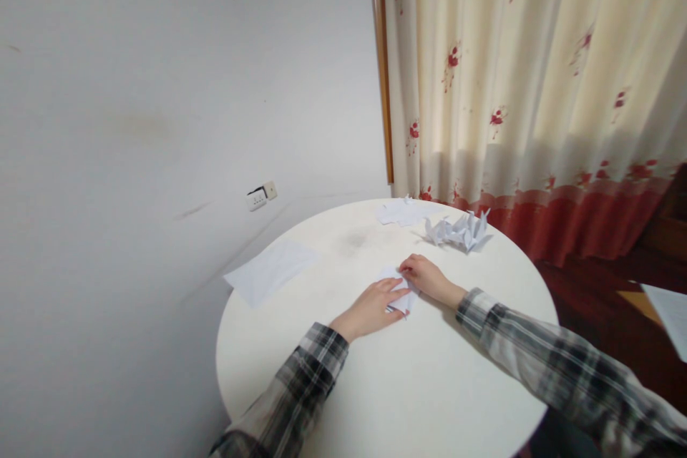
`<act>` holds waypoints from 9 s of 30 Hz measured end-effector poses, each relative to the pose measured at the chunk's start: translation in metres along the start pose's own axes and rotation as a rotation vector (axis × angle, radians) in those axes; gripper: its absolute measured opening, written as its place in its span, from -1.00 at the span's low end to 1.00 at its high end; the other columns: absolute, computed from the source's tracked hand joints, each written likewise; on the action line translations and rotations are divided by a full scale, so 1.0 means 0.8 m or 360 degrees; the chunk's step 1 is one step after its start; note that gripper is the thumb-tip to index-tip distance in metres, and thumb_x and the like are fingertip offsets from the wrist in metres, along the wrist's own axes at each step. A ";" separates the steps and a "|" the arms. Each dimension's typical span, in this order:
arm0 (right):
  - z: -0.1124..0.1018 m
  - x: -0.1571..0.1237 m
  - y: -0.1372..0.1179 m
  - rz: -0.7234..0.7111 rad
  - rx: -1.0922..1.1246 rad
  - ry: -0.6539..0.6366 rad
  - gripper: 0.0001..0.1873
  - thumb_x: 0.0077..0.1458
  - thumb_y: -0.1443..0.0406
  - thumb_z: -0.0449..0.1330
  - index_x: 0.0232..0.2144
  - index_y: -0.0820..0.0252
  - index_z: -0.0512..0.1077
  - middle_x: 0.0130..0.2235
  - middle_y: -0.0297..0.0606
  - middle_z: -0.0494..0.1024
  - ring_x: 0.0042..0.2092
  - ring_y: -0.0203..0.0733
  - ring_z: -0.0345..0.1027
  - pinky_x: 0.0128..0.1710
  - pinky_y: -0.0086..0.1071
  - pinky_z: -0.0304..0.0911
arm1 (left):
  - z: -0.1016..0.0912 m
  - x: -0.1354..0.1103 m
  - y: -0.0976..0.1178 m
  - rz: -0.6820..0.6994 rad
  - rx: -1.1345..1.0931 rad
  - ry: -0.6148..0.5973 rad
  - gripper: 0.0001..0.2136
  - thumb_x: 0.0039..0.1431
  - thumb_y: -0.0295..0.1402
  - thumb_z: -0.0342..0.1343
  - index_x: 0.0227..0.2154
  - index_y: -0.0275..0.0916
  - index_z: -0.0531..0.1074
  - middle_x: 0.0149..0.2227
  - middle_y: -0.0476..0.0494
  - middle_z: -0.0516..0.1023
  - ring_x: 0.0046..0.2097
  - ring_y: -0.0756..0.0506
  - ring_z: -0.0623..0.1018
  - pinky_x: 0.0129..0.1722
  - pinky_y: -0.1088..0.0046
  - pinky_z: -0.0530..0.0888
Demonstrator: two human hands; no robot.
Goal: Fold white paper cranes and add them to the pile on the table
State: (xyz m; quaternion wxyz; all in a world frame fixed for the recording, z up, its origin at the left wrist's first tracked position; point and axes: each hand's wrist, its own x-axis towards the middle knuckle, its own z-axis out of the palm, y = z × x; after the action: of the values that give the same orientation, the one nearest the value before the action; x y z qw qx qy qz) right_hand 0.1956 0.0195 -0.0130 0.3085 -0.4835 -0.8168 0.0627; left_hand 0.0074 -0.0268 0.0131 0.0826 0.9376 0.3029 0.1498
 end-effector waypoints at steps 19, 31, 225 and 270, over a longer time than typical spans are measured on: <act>0.002 0.001 0.002 -0.0016 0.0057 0.0021 -0.79 -0.06 0.46 0.05 -0.35 0.23 0.42 -0.33 -0.21 0.40 -0.24 -0.26 0.24 -0.22 -0.42 0.11 | 0.002 0.001 -0.003 -0.0051 0.0007 -0.0011 -0.64 0.11 -0.33 -0.13 0.01 -0.11 0.18 0.10 -0.08 0.18 0.12 -0.07 0.15 0.09 0.31 0.07; 0.004 0.001 0.004 -0.0043 0.0120 0.0030 -0.74 -0.13 0.49 0.04 -0.34 0.23 0.40 -0.31 -0.24 0.45 -0.24 -0.25 0.27 -0.20 -0.41 0.13 | 0.006 0.000 -0.004 -0.0169 0.0132 0.0129 -0.51 -0.05 -0.30 0.02 0.01 -0.26 0.19 0.07 -0.18 0.23 0.09 -0.13 0.21 0.09 0.33 0.10; -0.017 0.004 -0.055 -0.0281 -0.0127 0.0089 -0.88 -0.13 0.46 0.09 -0.45 0.25 0.37 -0.42 -0.28 0.36 -0.34 -0.31 0.22 -0.34 -0.49 0.10 | -0.012 0.017 -0.018 -0.0763 -0.0194 0.0763 -0.89 -0.09 -0.47 0.05 -0.46 -0.25 0.45 -0.44 -0.06 0.52 -0.38 -0.02 0.46 -0.34 0.52 0.33; -0.021 0.008 -0.042 -0.0041 0.0056 0.0043 -0.77 0.06 0.27 -0.04 -0.47 0.25 0.36 -0.51 -0.33 0.42 -0.47 -0.32 0.24 -0.47 -0.50 0.02 | -0.015 0.008 -0.019 -0.0611 -0.0125 0.0570 -0.87 -0.07 -0.40 -0.04 -0.65 -0.25 0.17 -0.68 0.12 0.14 -0.58 0.07 0.22 -0.56 0.57 0.09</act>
State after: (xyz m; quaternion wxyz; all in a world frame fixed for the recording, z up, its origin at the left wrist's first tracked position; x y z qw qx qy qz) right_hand 0.1776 0.0040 0.0173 0.3289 -0.4683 -0.8174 0.0666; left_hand 0.0002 -0.0103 0.0223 0.0909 0.8176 0.4790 0.3064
